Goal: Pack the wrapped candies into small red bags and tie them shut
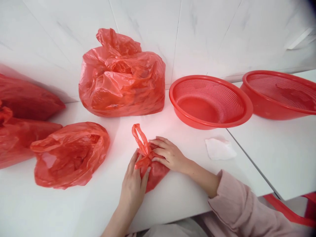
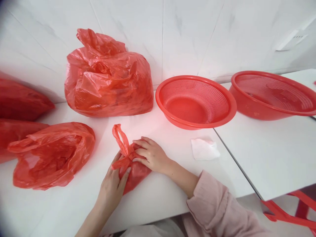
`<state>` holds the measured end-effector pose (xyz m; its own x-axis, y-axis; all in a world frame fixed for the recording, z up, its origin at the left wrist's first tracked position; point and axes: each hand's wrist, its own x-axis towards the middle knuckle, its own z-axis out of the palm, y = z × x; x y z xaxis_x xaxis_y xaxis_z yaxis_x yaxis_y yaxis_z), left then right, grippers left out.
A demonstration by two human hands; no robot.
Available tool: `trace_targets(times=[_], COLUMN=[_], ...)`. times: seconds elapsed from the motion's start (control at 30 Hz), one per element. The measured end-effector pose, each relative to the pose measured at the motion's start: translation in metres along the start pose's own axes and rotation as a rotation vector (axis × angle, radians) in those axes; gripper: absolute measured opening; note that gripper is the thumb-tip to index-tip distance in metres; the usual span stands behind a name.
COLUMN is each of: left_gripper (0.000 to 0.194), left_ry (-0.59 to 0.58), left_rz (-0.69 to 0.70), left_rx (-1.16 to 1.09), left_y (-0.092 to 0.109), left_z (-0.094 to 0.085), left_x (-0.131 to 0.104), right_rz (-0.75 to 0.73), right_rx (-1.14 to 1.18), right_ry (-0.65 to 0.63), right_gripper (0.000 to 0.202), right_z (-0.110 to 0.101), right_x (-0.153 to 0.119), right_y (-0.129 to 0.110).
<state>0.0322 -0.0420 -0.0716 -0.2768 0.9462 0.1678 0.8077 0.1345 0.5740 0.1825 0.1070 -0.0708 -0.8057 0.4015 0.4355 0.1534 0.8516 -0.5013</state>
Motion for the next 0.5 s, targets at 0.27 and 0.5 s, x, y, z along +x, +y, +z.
trace_targets(times=[0.27,0.5], left_gripper=[0.038,0.036], left_ry=[0.085,0.214], left_rz=[0.075,0.186], left_rx=[-0.061,-0.014], left_y=[-0.009,-0.014], left_z=[-0.009,-0.018], left_x=[0.002,0.006], right_rz=[-0.009,-0.003], right_rx=[0.007,-0.096], right_ry=[0.127,0.157], right_gripper=[0.034,0.048], right_z=[-0.004,-0.008], right_x=[0.002,0.003], right_y=[-0.004,-0.004])
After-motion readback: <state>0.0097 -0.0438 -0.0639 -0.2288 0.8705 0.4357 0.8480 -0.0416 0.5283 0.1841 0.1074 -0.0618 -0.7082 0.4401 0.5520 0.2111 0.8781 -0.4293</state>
